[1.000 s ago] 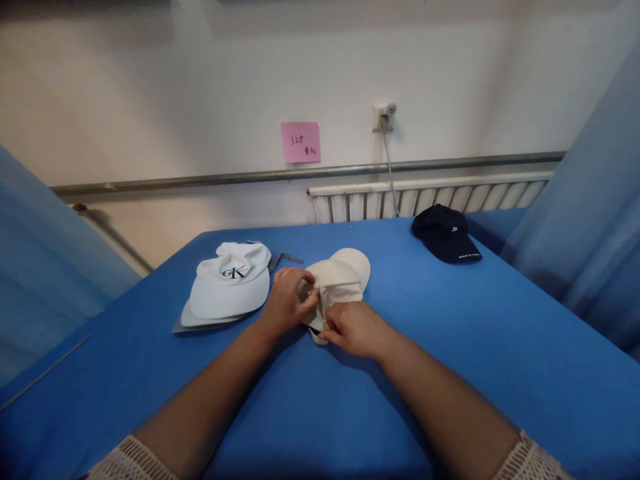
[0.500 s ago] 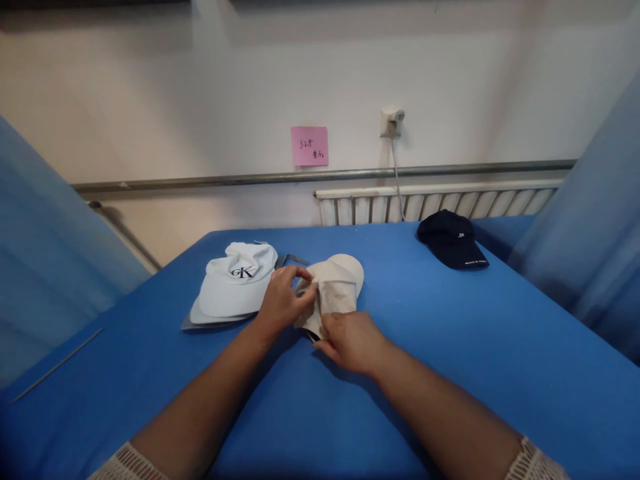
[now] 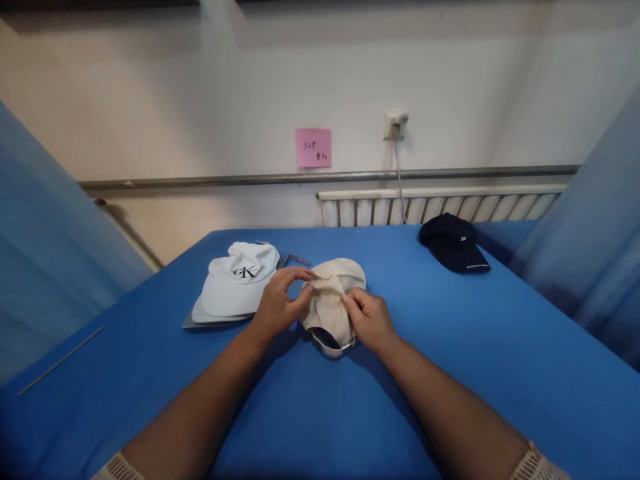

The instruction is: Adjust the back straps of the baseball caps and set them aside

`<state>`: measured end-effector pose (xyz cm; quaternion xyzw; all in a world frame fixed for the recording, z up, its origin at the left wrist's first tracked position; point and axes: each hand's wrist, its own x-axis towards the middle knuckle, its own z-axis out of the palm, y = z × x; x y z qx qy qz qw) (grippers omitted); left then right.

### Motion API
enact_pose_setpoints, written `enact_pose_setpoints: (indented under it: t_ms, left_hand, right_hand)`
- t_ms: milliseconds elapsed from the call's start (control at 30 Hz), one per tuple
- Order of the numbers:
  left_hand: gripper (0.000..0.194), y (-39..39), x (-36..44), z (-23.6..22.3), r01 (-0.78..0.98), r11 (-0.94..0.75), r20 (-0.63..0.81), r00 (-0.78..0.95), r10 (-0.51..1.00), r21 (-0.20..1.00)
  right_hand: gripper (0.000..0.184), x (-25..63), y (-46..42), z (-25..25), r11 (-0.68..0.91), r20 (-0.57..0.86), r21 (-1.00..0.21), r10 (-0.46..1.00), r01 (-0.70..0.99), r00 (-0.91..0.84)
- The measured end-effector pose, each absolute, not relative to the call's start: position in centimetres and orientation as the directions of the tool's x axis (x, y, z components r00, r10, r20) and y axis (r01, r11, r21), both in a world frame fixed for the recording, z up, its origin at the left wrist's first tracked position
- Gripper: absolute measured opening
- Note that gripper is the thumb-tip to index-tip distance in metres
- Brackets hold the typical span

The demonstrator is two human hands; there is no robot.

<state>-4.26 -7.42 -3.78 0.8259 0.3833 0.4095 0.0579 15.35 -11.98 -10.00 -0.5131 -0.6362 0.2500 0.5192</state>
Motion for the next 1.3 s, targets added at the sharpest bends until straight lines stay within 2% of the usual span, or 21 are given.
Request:
enact_pose_setpoints:
  t_ms: [100, 267, 433, 533, 633, 733, 833, 900, 1000, 1100, 1200, 1300]
  left_hand:
    - [0.004, -7.0, -5.0, -3.4, 0.623, -0.678, 0.591, 0.395, 0.703, 0.391]
    - [0.005, -6.9, -6.2, -3.2, 0.661, -0.642, 0.490, 0.442, 0.751, 0.388]
    - [0.007, -7.0, -6.5, -3.7, 0.620, -0.639, 0.432, 0.474, 0.767, 0.454]
    - [0.015, -6.7, -6.4, -3.9, 0.507, -0.595, 0.395, 0.453, 0.800, 0.624]
    - [0.020, -6.5, -6.3, -4.1, 0.318, -0.450, 0.319, 0.387, 0.865, 0.834]
    - [0.024, -6.6, -6.0, -4.6, 0.228, -0.345, 0.237, 0.395, 0.888, 0.911]
    - [0.027, -6.7, -5.7, -4.9, 0.236, -0.335, 0.212, 0.429, 0.878, 0.912]
    - [0.026, -6.7, -5.7, -5.0, 0.273, -0.372, 0.241, 0.414, 0.878, 0.887]
    - [0.022, -6.5, -5.8, -5.0, 0.326, -0.422, 0.297, 0.369, 0.881, 0.846]
    - [0.023, -6.3, -5.9, -5.1, 0.293, -0.387, 0.267, 0.374, 0.888, 0.874]
    - [0.025, -6.0, -6.2, -5.3, 0.282, -0.331, 0.261, 0.259, 0.930, 0.900]
    - [0.027, -5.4, -6.7, -5.7, 0.367, -0.299, 0.258, 0.156, 0.953, 0.881]
  right_hand:
    - [0.037, 15.8, -11.7, -10.3, 0.353, 0.405, -0.887, 0.904, 0.299, 0.133]
    - [0.035, 15.7, -11.9, -10.3, 0.380, 0.435, -0.873, 0.890, 0.307, 0.137]
    - [0.035, 15.7, -12.1, -10.3, 0.379, 0.431, -0.870, 0.895, 0.317, 0.112]
    - [0.036, 16.0, -12.0, -10.4, 0.378, 0.415, -0.886, 0.905, 0.271, 0.093]
    - [0.037, 16.1, -11.6, -10.6, 0.372, 0.400, -0.897, 0.913, 0.240, 0.081]
    - [0.037, 16.0, -11.4, -10.8, 0.371, 0.405, -0.881, 0.912, 0.293, 0.062]
    - [0.036, 16.0, -11.5, -10.6, 0.388, 0.428, -0.853, 0.903, 0.349, 0.043]
    - [0.036, 16.0, -11.6, -10.3, 0.402, 0.459, -0.851, 0.882, 0.339, 0.107]
    - [0.037, 16.0, -11.7, -9.8, 0.407, 0.460, -0.877, 0.865, 0.255, 0.201]
    - [0.038, 16.0, -11.7, -9.8, 0.378, 0.405, -0.913, 0.887, 0.155, 0.222]
    - [0.038, 16.1, -11.5, -10.2, 0.370, 0.384, -0.923, 0.879, 0.105, 0.282]
    - [0.038, 16.3, -11.3, -10.6, 0.389, 0.410, -0.912, 0.865, 0.130, 0.290]
